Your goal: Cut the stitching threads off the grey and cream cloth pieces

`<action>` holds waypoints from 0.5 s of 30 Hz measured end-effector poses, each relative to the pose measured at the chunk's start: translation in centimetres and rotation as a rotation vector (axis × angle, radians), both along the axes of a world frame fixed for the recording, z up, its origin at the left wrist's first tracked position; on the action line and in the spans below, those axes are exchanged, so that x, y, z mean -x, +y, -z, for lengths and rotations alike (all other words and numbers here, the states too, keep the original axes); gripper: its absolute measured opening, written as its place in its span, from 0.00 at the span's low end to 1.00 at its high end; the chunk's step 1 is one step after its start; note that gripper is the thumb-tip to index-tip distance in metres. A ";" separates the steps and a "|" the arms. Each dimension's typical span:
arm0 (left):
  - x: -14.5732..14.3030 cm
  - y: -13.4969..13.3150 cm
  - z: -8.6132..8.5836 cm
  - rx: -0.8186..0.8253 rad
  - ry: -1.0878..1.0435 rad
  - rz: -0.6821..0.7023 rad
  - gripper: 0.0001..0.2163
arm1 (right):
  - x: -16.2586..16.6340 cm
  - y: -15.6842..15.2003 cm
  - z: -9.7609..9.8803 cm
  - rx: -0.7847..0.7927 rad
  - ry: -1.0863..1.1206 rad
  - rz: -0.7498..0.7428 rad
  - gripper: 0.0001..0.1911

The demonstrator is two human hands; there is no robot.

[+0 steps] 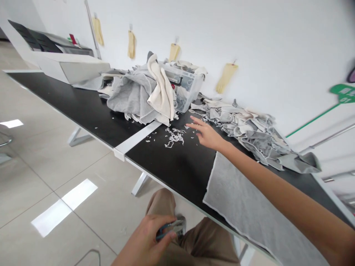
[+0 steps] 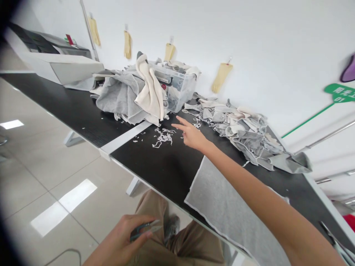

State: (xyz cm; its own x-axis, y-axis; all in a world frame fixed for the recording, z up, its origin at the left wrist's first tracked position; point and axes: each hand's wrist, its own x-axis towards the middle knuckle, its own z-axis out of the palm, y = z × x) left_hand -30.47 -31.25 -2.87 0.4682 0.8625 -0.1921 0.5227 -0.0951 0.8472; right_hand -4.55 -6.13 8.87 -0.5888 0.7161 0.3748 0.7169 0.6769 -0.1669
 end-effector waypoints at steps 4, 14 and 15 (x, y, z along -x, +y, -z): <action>-1.0 -0.7 -0.1 -0.016 0.018 0.017 0.16 | -2.6 -4.4 -0.9 -0.079 0.089 0.110 0.20; -2.4 -1.8 0.9 -0.111 0.033 0.011 0.14 | -14.2 -22.3 4.4 0.477 -0.070 0.393 0.46; -2.7 -1.9 1.1 -0.118 0.034 0.004 0.14 | -15.1 -24.0 5.2 0.514 -0.072 0.413 0.48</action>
